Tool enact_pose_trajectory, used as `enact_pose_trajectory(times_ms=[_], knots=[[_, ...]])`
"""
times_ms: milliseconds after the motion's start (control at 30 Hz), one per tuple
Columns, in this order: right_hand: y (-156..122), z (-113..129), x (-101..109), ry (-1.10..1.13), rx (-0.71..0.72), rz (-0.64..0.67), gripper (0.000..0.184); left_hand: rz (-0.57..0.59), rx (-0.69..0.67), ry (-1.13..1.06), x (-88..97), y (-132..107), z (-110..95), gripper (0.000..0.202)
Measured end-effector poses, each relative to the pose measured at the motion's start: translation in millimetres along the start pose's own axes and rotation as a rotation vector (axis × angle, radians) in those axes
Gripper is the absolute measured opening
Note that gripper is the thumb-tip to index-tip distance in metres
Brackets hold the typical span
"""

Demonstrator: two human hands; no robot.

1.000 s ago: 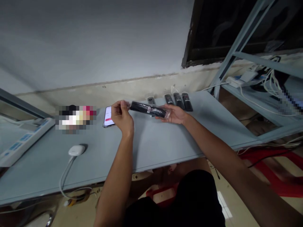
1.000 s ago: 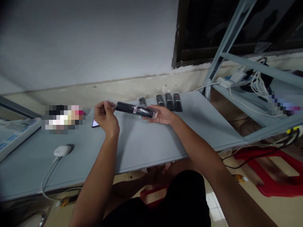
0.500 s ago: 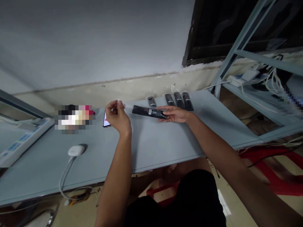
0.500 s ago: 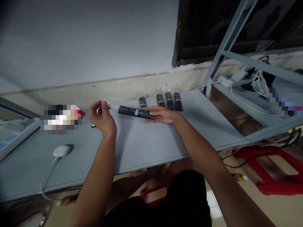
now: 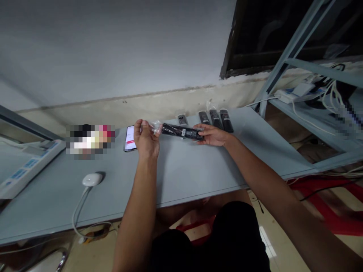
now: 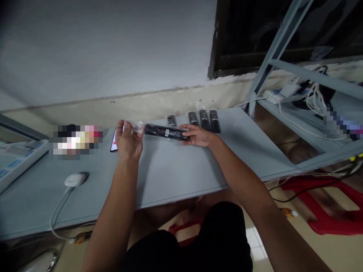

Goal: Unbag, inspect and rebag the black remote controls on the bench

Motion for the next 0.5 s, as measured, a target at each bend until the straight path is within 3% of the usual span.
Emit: enact_pose_trajectory(times_ms=[133, 267, 500], knots=[[1.8, 6.5, 5.7, 0.044, 0.081, -0.051, 0.029, 0.078, 0.048, -0.05, -7.5, -2.0, 2.8, 0.028], [5.2, 10.4, 17.1, 0.076, 0.134, -0.145, 0.027, 0.082, 0.06, -0.051, -12.6, -7.4, 1.8, 0.026], [8.2, 8.5, 32.7, 0.053, 0.134, -0.257, 0.02, -0.077, 0.014, -0.065, 4.6, -1.6, 4.8, 0.03]])
Point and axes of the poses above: each hand's wrist, its own y-axis towards the middle knuckle, its own x-axis out of the back of the hand, z = x × y, the point moved 8 cm from there along y, towards the middle knuckle, and after that the axes turned 9 degrees about x, right-handed, at the moved point
